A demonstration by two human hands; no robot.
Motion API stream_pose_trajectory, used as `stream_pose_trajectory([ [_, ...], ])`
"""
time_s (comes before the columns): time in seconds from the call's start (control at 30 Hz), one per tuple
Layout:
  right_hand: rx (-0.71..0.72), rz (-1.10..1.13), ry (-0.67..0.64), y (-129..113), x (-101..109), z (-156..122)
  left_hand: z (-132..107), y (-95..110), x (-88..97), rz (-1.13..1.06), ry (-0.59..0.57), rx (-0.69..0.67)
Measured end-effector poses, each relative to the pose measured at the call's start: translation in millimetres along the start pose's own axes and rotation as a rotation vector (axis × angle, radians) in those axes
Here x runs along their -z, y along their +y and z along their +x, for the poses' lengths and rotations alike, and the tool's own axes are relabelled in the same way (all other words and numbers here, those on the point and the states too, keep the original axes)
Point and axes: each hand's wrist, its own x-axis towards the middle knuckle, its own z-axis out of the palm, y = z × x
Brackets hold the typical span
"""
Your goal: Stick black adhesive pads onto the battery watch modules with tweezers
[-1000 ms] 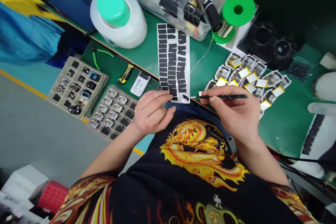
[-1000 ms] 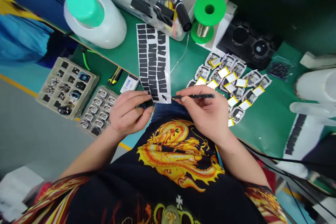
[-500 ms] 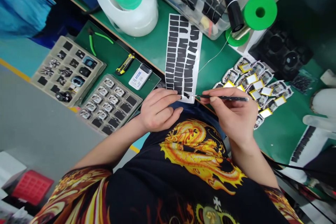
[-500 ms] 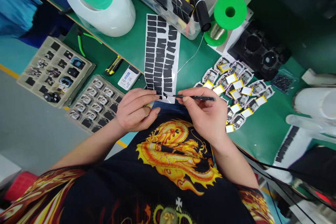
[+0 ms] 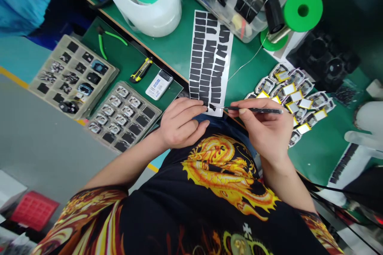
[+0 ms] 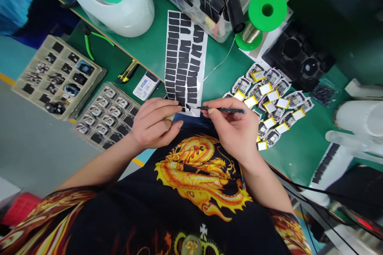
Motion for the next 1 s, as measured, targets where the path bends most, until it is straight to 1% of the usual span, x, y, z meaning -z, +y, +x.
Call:
stream_pose_trajectory([
  [0.2,0.009,-0.038,0.021,1,-1,0,1,-1,-2.0,0.008,-0.012,-0.003],
  [0.53,0.032,-0.089,0.017,3,3,-2,-1,-1,-5.6,0.021,-0.059,-0.042],
  [0.83,0.053,-0.184,-0.038,2,9,-4,-4,-2,-8.5,-0.006,-0.074,-0.059],
  [1.0,0.079,-0.247,-0.051,3,10,-5,-4,-3,-12.3,0.005,-0.077,-0.095],
])
